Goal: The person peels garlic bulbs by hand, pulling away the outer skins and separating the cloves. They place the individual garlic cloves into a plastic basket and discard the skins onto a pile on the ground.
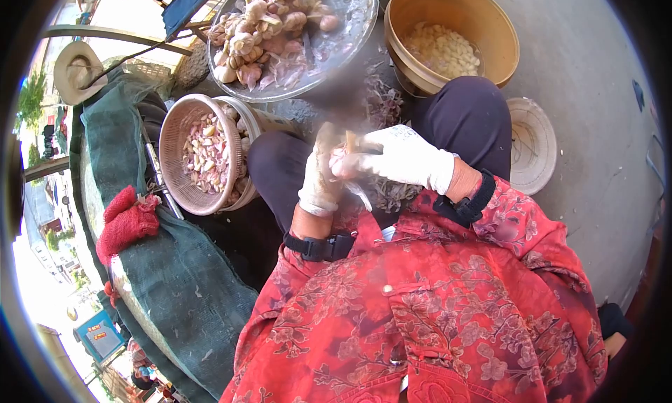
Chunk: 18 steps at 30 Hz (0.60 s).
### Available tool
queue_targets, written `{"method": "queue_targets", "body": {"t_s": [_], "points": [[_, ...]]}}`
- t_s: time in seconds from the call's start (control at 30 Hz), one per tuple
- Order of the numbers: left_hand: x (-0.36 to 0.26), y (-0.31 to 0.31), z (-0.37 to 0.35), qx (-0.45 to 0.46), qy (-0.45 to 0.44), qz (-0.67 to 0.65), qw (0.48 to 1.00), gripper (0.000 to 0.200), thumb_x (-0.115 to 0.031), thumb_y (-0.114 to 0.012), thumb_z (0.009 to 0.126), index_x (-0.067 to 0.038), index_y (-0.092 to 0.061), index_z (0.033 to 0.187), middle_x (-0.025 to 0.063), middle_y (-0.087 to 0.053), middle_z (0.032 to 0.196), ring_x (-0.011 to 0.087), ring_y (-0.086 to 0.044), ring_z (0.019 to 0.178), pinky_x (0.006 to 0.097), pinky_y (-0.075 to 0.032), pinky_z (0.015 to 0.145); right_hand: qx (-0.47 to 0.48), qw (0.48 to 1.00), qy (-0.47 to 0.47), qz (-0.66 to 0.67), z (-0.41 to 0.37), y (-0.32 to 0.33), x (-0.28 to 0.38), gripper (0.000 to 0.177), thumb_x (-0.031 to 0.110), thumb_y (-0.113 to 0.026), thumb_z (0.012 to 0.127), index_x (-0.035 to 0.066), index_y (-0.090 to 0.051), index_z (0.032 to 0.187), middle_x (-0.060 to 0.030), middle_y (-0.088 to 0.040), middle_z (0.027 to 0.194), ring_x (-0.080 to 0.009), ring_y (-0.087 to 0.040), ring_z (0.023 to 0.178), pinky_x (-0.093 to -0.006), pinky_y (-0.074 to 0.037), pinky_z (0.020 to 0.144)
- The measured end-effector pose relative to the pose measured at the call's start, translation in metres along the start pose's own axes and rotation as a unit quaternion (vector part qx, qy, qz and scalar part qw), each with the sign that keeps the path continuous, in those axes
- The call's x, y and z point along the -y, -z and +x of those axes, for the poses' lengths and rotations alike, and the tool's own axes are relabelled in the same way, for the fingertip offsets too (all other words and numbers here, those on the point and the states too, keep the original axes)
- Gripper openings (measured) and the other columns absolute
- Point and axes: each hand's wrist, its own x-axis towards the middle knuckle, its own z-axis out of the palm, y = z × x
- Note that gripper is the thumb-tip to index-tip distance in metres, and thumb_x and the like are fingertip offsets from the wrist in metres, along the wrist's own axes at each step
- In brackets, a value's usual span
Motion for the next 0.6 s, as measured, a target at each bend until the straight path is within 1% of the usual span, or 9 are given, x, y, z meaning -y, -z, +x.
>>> {"method": "queue_targets", "body": {"t_s": [0.03,0.1,0.2,0.3,0.4,0.47,0.5,0.53,0.6], "points": [[-0.021,-0.002,-0.001,-0.001,0.000,0.000,1.000,0.032,-0.031,-0.051,0.097,-0.003,-0.058,0.112,0.0076,-0.064,0.091,0.0159,-0.062,0.077,0.0263,-0.051,0.068,0.005,1.000,-0.009,0.021,0.005,-0.001,-0.013,0.029,0.025,-0.065,0.089,-0.001,-0.066,0.099,-0.0034,-0.066,0.082,-0.0072,-0.055,0.077,-0.0264,-0.046,0.069],[-0.083,-0.011,-0.002,0.040,0.170,-0.355,0.919,0.031,-0.032,-0.049,0.098,-0.005,-0.059,0.111,0.0039,-0.063,0.084,0.0129,-0.059,0.070,0.0228,-0.049,0.065,-0.017,0.997,-0.012,0.072,0.010,-0.006,-0.029,0.026,0.023,-0.064,0.089,-0.001,-0.066,0.099,-0.0018,-0.065,0.082,-0.0059,-0.054,0.077,-0.0247,-0.045,0.068],[-0.054,-0.011,-0.003,0.073,0.101,-0.230,0.965,0.035,-0.038,-0.049,0.097,-0.006,-0.060,0.109,0.0019,-0.063,0.085,0.0103,-0.058,0.068,0.0204,-0.047,0.061,-0.044,0.989,-0.065,0.123,0.016,-0.011,-0.043,0.022,0.022,-0.063,0.090,0.002,-0.066,0.099,0.0011,-0.062,0.078,-0.0024,-0.049,0.072,-0.0203,-0.041,0.062],[-0.057,-0.015,0.002,0.081,0.157,-0.323,0.930,0.042,-0.045,-0.048,0.096,-0.006,-0.061,0.105,0.0014,-0.064,0.084,0.0093,-0.058,0.068,0.0192,-0.047,0.061,-0.022,0.940,-0.156,0.301,0.002,-0.006,-0.013,0.024,0.026,-0.064,0.089,0.003,-0.065,0.093,0.0028,-0.060,0.076,-0.0032,-0.050,0.067,-0.0214,-0.040,0.058],[-0.071,-0.019,0.001,0.037,0.227,-0.423,0.876,0.044,-0.044,-0.049,0.095,-0.003,-0.061,0.103,0.0055,-0.064,0.082,0.0131,-0.061,0.070,0.0228,-0.050,0.059,-0.015,0.956,-0.106,0.272,-0.001,-0.010,-0.006,0.034,0.036,-0.061,0.089,0.003,-0.062,0.095,-0.0054,-0.060,0.072,-0.0159,-0.056,0.061,-0.0306,-0.045,0.057],[-0.062,-0.015,0.000,0.016,0.169,-0.337,0.926,0.049,-0.046,-0.049,0.095,0.000,-0.060,0.103,0.0098,-0.065,0.082,0.0179,-0.063,0.072,0.0273,-0.053,0.058,-0.016,0.993,0.105,-0.044,-0.004,-0.014,-0.009,0.036,0.040,-0.060,0.088,0.006,-0.063,0.095,-0.0135,-0.063,0.077,-0.0283,-0.060,0.066,-0.0371,-0.048,0.064],[-0.069,-0.009,0.000,0.058,0.214,-0.403,0.888,0.054,-0.050,-0.049,0.093,0.003,-0.059,0.102,0.0133,-0.065,0.082,0.0215,-0.063,0.071,0.0318,-0.054,0.058,0.015,0.983,0.079,-0.164,-0.004,-0.012,-0.006,0.040,0.047,-0.059,0.086,0.008,-0.064,0.096,-0.0170,-0.064,0.084,-0.0361,-0.061,0.074,-0.0418,-0.048,0.070],[-0.070,-0.007,0.004,0.044,0.269,-0.493,0.826,0.057,-0.052,-0.048,0.092,0.003,-0.058,0.103,0.0150,-0.065,0.080,0.0232,-0.064,0.071,0.0341,-0.054,0.058,0.041,0.980,0.097,-0.167,-0.004,-0.012,-0.012,0.043,0.050,-0.058,0.085,0.008,-0.064,0.097,-0.0168,-0.063,0.080,-0.0336,-0.062,0.074,-0.0413,-0.048,0.068],[-0.071,-0.004,0.001,0.062,0.239,-0.504,0.828,0.056,-0.050,-0.047,0.093,0.004,-0.057,0.104,0.0153,-0.065,0.080,0.0244,-0.065,0.073,0.0362,-0.055,0.059,0.091,0.980,0.071,-0.159,-0.009,-0.010,-0.007,0.043,0.049,-0.059,0.085,0.008,-0.063,0.098,-0.0162,-0.063,0.076,-0.0322,-0.062,0.071,-0.0396,-0.048,0.066]]}}
